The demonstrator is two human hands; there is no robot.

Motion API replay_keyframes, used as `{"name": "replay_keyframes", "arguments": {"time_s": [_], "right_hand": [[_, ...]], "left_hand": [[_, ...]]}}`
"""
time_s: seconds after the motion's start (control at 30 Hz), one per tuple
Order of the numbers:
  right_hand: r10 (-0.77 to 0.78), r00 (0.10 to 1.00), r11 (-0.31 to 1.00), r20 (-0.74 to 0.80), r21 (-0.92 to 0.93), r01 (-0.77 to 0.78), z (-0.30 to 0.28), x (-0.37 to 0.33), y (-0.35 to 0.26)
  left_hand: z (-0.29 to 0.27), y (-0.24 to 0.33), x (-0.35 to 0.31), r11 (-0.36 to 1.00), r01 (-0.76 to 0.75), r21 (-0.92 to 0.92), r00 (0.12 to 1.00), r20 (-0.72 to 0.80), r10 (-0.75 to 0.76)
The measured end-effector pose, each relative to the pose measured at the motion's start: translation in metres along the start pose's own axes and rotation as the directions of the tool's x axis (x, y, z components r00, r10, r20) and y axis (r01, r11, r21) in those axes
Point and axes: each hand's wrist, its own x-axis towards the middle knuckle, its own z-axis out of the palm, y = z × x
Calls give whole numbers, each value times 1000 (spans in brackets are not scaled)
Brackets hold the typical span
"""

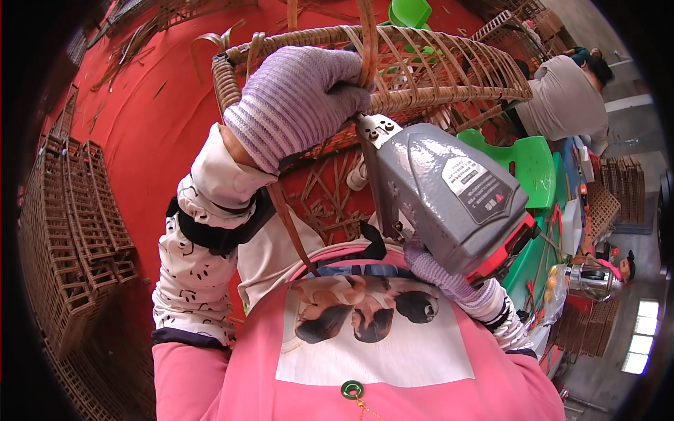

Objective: Using a pneumatic nailer and manual weaving to assemble large wicker or bamboo structures for furniture manufacturing.

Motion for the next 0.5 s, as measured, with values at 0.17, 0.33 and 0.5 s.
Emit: {"name": "replay_keyframes", "arguments": {"time_s": [0.17,0.33,0.5], "right_hand": [[60,921,998,384,-35,-50,0,-15,12],[621,604,439,499,417,-796,-14,-11,3],[747,665,432,19,746,-506,-34,-6,12]], "left_hand": [[0,1,6,997,-29,71,1000,3,29],[3,-3,5,1000,5,15,999,-48,-5],[6,10,-12,993,-73,94,997,37,70]]}}
